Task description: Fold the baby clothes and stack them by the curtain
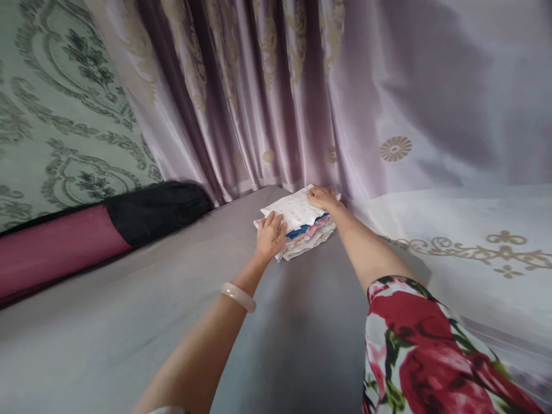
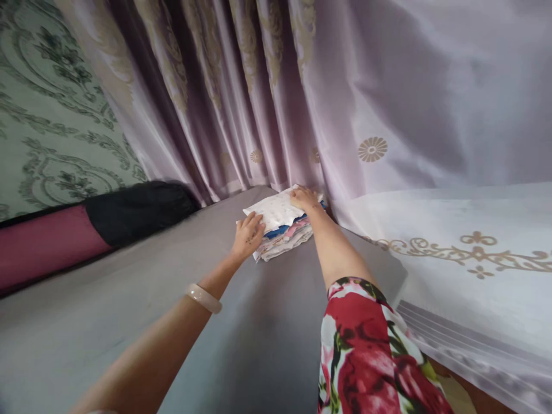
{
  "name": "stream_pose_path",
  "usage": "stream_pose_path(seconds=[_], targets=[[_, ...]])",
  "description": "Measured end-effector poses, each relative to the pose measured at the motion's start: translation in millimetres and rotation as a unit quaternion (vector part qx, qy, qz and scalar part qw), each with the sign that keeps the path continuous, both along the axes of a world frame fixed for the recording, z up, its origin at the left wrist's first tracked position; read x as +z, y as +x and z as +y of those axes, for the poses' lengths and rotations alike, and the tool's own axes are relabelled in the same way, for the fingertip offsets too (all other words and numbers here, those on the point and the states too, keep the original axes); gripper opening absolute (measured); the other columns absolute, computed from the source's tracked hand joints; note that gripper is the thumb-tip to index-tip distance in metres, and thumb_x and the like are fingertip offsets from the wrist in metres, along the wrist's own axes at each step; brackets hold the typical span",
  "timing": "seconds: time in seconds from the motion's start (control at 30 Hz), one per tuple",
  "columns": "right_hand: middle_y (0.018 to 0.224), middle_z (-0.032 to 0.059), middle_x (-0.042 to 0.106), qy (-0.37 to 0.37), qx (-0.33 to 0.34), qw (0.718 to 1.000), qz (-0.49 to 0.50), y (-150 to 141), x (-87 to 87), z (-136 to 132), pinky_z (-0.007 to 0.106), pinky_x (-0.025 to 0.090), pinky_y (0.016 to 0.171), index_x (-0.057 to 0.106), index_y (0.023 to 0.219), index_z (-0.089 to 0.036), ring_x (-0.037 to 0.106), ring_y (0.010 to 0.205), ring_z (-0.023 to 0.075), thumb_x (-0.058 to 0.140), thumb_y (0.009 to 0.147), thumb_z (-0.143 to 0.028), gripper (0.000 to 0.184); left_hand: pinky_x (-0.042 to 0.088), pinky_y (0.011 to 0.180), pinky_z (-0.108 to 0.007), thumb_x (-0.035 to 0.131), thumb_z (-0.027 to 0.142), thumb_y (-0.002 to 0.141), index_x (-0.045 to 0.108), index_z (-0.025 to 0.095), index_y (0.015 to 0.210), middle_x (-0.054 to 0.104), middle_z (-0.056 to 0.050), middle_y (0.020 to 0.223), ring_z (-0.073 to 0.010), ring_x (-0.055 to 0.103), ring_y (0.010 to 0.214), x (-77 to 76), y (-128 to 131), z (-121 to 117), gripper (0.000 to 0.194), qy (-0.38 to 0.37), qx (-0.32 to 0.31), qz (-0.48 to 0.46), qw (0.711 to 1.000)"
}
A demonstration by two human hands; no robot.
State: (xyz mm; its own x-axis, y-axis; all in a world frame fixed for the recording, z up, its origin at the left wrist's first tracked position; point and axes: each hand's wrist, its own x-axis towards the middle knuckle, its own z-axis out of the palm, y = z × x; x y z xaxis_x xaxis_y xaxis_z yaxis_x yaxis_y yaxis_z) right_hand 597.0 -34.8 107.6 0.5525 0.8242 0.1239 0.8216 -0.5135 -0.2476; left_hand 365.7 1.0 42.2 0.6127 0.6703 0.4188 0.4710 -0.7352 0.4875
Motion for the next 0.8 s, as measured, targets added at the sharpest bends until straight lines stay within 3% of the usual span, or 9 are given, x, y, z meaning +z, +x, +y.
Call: stream_pose_path(seconds=[0.23,0.53,0.67,0.8], targets=[[0.150,0.0085,0.044,-0.014,-0.018,0.999,0.026,3,-14.9,-3,0.058,0.026,0.111,0.053,0.134,-0.020,0.041,0.135,0.0323,0.017,0.099,-0.039,0.054,0.034,0.112,-0.040,0.031,0.042,0.101,0.047,0.026,0.142,0.039,-0.004,0.154,-0.0243,0.040,0.138,-17.1,-2,-5,0.047,-0.023,0.004,0.038,0.999],[0.153,0.0135,0.037,-0.045,0.010,0.998,0.030,-10,-4.3,1,0.058,0.023,0.112,0.047,0.140,-0.017,0.034,0.139,0.0324,0.019,0.099,-0.041,0.055,0.035,0.112,-0.044,0.031,0.044,0.101,0.046,0.030,0.143,0.038,-0.004,0.154,-0.0268,0.038,0.139,-1.4,-14,-12,0.047,-0.043,0.007,0.076,0.996],[0.157,0.0124,0.030,-0.053,0.040,0.997,0.034,-42,2.1,7,0.057,0.023,0.113,0.041,0.145,-0.021,0.027,0.143,0.0313,0.019,0.098,-0.049,0.059,0.037,0.110,-0.046,0.032,0.046,0.100,0.049,0.029,0.140,0.037,-0.007,0.154,-0.0280,0.036,0.140,-1.9,-41,-12,0.047,-0.036,0.022,0.092,0.995],[0.159,0.0138,0.023,-0.049,0.034,0.998,0.031,-79,0.3,7,0.061,0.020,0.112,0.035,0.148,-0.020,0.020,0.145,0.0337,0.019,0.097,-0.053,0.063,0.036,0.110,-0.046,0.039,0.044,0.098,0.051,0.024,0.137,0.041,-0.011,0.151,-0.0278,0.038,0.138,-13.7,-100,-8,0.045,-0.036,0.073,0.119,0.990]])
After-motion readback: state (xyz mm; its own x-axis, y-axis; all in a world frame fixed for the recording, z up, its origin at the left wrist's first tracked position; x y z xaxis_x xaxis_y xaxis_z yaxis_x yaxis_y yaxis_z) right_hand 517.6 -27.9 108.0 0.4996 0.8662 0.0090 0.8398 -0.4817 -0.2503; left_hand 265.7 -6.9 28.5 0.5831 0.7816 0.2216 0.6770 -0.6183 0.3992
